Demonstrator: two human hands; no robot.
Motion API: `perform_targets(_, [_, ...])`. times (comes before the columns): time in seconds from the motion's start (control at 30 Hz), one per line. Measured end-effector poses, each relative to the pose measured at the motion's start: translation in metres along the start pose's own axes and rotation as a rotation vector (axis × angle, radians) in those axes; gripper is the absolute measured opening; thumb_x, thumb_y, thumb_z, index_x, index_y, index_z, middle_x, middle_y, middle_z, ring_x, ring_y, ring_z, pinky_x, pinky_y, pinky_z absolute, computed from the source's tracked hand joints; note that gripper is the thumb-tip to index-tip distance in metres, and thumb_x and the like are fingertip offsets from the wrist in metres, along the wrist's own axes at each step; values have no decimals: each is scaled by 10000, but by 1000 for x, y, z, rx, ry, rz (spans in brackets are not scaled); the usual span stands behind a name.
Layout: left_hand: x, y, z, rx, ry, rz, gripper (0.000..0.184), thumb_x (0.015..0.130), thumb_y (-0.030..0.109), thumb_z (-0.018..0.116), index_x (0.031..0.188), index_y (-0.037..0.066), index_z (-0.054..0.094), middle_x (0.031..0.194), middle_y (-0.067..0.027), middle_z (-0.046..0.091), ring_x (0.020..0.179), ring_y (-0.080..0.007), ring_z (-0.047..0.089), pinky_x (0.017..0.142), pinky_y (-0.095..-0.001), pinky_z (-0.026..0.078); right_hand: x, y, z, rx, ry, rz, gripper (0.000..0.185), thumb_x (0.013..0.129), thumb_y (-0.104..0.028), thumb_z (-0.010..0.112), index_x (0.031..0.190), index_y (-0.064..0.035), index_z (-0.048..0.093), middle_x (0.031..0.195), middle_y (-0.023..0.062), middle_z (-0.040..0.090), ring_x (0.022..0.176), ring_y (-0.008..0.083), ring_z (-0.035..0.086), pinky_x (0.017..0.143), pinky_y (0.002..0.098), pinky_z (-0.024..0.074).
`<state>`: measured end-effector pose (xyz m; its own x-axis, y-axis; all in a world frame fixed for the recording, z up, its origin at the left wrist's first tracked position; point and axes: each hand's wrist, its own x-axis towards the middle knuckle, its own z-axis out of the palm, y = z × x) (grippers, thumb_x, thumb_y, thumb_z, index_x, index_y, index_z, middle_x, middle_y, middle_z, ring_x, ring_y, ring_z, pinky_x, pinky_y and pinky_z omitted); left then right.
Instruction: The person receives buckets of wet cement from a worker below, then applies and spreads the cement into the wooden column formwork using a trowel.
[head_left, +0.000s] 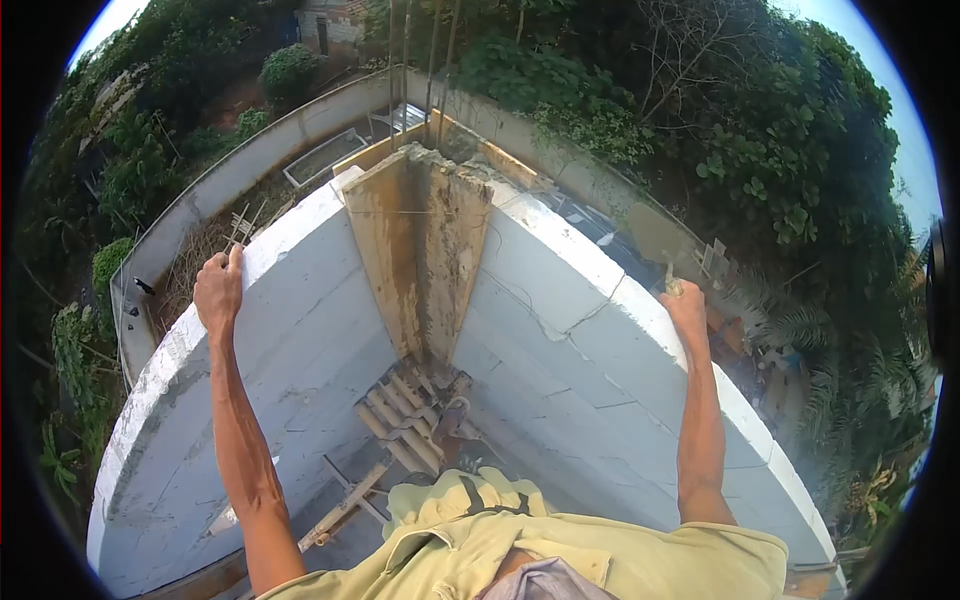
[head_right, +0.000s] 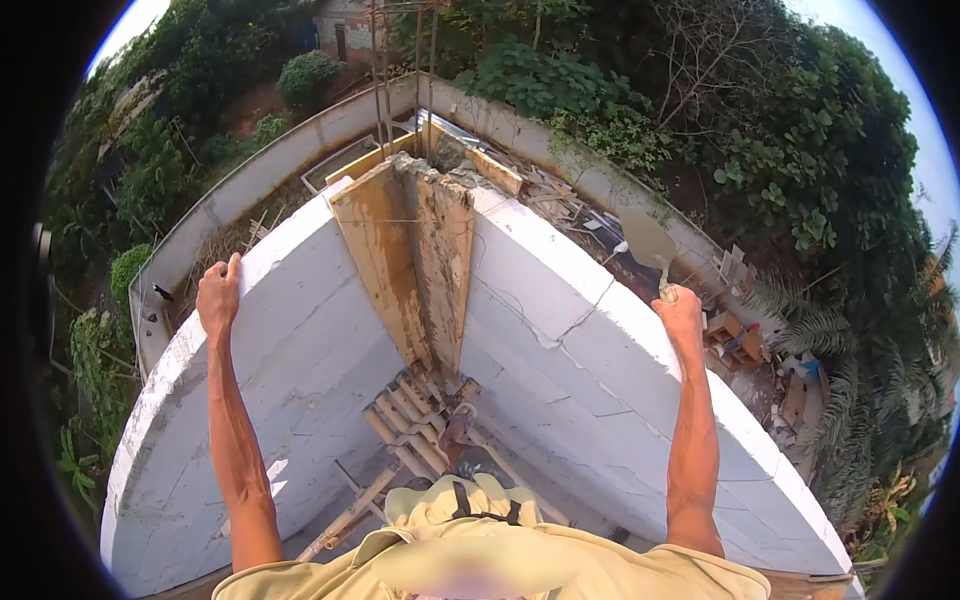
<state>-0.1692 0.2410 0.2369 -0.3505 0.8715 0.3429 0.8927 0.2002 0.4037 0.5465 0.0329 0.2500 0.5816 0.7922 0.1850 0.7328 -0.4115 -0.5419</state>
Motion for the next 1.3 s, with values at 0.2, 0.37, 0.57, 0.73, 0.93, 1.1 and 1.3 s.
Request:
perform_targets(0.2, [0, 1, 2, -83, -8, -6, 583, 1010, 561, 541, 950, 17, 739, 932, -238, 731, 915, -415, 701, 853, -513, 513, 1, 4, -4, -78, -4, 51, 239, 764, -213, 727, 882, -9, 682, 863, 238, 726, 862, 428, 709, 777, 504, 522])
perform_targets(0.37, [6, -10, 10, -32, -39, -5, 593, 1020, 570, 517, 994, 23, 745, 988, -222, 741, 952, -411, 700, 868, -517, 511, 3, 7, -5, -99, -3, 70, 228, 761, -214, 708, 893, -28, 705, 881, 235, 735, 910, 438, 709, 807, 514, 540])
perform_targets(0.57, [7, -14, 17, -7, -1, 51, 633, 1031, 592, 488, 1031, -2, 709, 1050, -226, 729, 975, -427, 679, 875, -521, 499, 2, 15, -3, -14, 24, 14, 239, 746, -198, 711, 848, 13, 662, 774, 238, 681, 785, 412, 681, 744, 491, 504])
perform_targets(0.73, [17, -29, 29, -61, -30, 35, 650, 1033, 599, 475, 1106, 3, 725, 1090, -244, 727, 1025, -438, 675, 901, -533, 488, 0, 12, -6, -33, 34, 86, 248, 748, -217, 703, 910, -29, 705, 882, 242, 724, 892, 464, 690, 798, 522, 521])
perform_targets(0.93, [29, -39, 34, 13, -96, 27, 673, 1036, 601, 457, 1198, 3, 720, 1217, -230, 712, 1127, -432, 656, 963, -512, 485, -3, 9, -11, -36, -1, 70, 238, 754, -206, 683, 892, -14, 706, 930, 242, 739, 968, 462, 697, 865, 521, 541])
perform_targets(1.1, [18, -29, 24, 24, -50, 52, 669, 1027, 610, 474, 1190, 12, 724, 1146, -247, 725, 1077, -436, 674, 931, -518, 495, -6, -6, -12, -69, 19, 80, 229, 763, -218, 700, 877, -20, 691, 869, 235, 721, 911, 452, 696, 803, 515, 528])
perform_targets(1.3, [15, -17, 13, 24, -89, -46, 643, 1002, 637, 490, 1179, 80, 758, 1194, -195, 741, 1143, -386, 686, 1007, -503, 497, 4, 7, -2, -98, 3, 10, 290, 776, -243, 723, 900, 16, 677, 870, 255, 713, 870, 438, 695, 789, 499, 515])
